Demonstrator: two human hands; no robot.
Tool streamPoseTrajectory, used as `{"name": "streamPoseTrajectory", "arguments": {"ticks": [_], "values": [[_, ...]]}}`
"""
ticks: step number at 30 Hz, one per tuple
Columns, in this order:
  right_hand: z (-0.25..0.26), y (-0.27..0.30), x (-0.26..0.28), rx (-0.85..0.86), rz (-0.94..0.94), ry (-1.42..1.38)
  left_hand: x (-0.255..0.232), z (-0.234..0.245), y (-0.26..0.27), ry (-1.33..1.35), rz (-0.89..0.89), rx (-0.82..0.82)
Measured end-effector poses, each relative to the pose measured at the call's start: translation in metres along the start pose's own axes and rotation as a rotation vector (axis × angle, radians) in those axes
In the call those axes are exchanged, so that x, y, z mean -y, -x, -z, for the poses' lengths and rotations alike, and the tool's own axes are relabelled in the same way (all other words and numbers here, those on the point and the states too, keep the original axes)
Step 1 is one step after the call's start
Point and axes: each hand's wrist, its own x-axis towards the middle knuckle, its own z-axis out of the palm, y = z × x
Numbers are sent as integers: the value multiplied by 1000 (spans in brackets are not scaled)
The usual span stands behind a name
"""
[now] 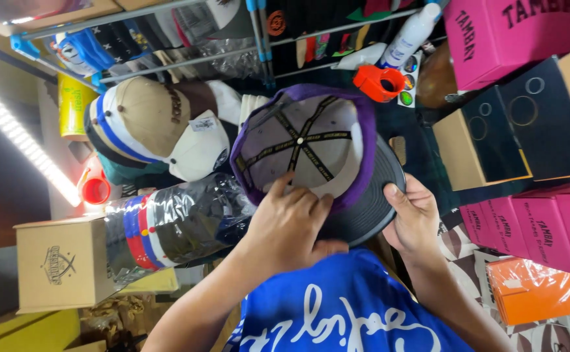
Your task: The person unboxes and unpacks stacks of hats by hand, then uses a brush to clean dust and debris from individual baseball caps.
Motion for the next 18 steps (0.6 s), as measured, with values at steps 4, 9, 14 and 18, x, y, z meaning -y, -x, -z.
{"name": "streamPoseTrajectory", "arguments": {"ticks": [4, 9, 14, 18], "values": [[7, -18, 16, -42, 1, 28, -16, -18, 2, -151, -127, -109], [10, -21, 20, -40, -33, -88, -26, -41, -10, -237, -60, -247], [11, -25, 19, -39, -107, -116, -40, -66, -25, -266, 84, -278], [26, -39, 24, -88, -107, -80, -66, -55, -40, -175, 211, -135]]}}
